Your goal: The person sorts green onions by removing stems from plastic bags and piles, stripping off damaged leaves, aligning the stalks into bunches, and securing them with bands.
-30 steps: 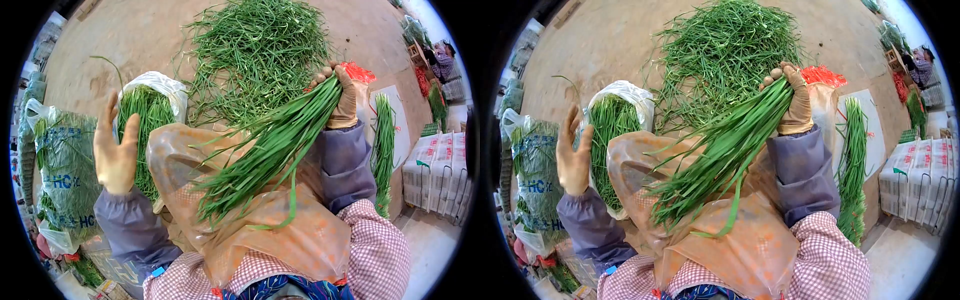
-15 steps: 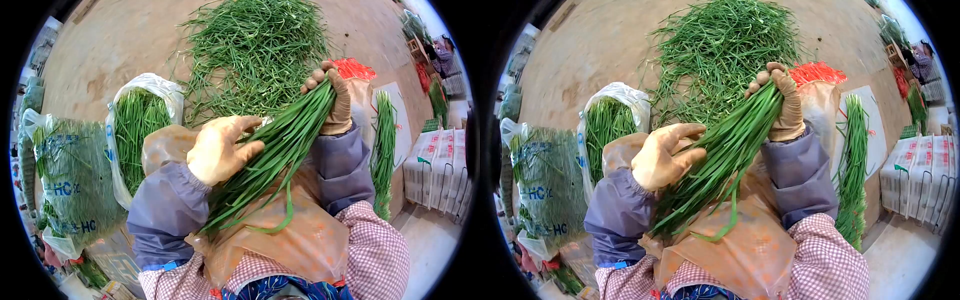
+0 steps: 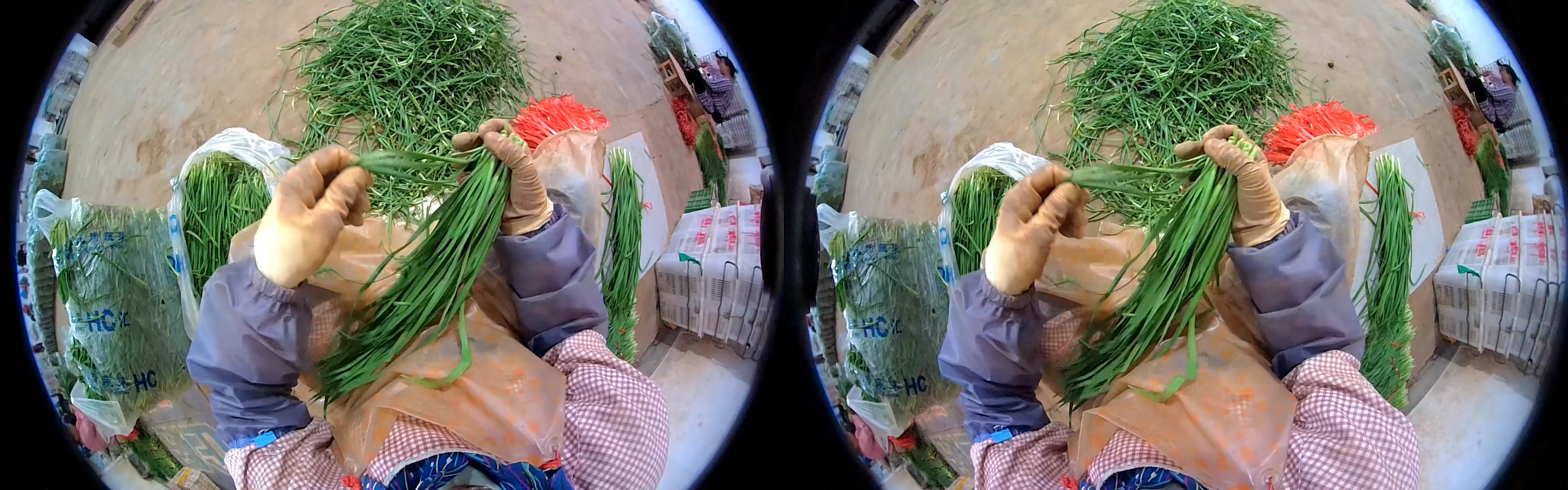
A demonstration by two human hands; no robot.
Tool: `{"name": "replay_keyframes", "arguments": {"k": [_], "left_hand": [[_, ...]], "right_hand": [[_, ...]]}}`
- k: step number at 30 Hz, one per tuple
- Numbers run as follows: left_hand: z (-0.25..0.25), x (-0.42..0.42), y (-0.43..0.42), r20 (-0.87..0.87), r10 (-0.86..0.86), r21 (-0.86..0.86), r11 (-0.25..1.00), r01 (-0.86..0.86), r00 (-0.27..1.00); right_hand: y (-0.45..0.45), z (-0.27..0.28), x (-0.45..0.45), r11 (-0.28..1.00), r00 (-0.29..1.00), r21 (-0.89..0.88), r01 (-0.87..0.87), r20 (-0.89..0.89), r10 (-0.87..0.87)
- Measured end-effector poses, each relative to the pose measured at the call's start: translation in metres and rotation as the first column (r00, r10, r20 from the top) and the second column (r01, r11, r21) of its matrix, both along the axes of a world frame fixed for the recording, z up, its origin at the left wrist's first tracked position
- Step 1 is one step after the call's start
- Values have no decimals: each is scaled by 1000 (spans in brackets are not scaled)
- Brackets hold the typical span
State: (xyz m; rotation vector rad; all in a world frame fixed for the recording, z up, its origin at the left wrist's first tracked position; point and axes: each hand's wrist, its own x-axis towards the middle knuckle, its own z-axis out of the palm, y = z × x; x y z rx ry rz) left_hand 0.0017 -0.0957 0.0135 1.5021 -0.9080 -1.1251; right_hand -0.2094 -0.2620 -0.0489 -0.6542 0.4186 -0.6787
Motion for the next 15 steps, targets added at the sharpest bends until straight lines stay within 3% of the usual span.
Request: {"name": "replay_keyframes", "arguments": {"k": [3, 7, 11, 15], "left_hand": [[-1, 6, -10, -253, 62, -89, 992, -87, 966], [5, 0, -30, -434, 15, -279, 948, -150, 901], [-3, -3, -47, -746, -165, -394, 890, -228, 645], [3, 5, -67, -752, -125, -413, 854, -315, 647]], "right_hand": [[10, 3, 8, 998, 998, 29, -55, -15, 56], [10, -4, 9, 991, 992, 34, -126, -1, 126], [13, 8, 7, 973, 973, 7, -230, -4, 230], [18, 17, 5, 962, 962, -24, -273, -5, 273]]}}
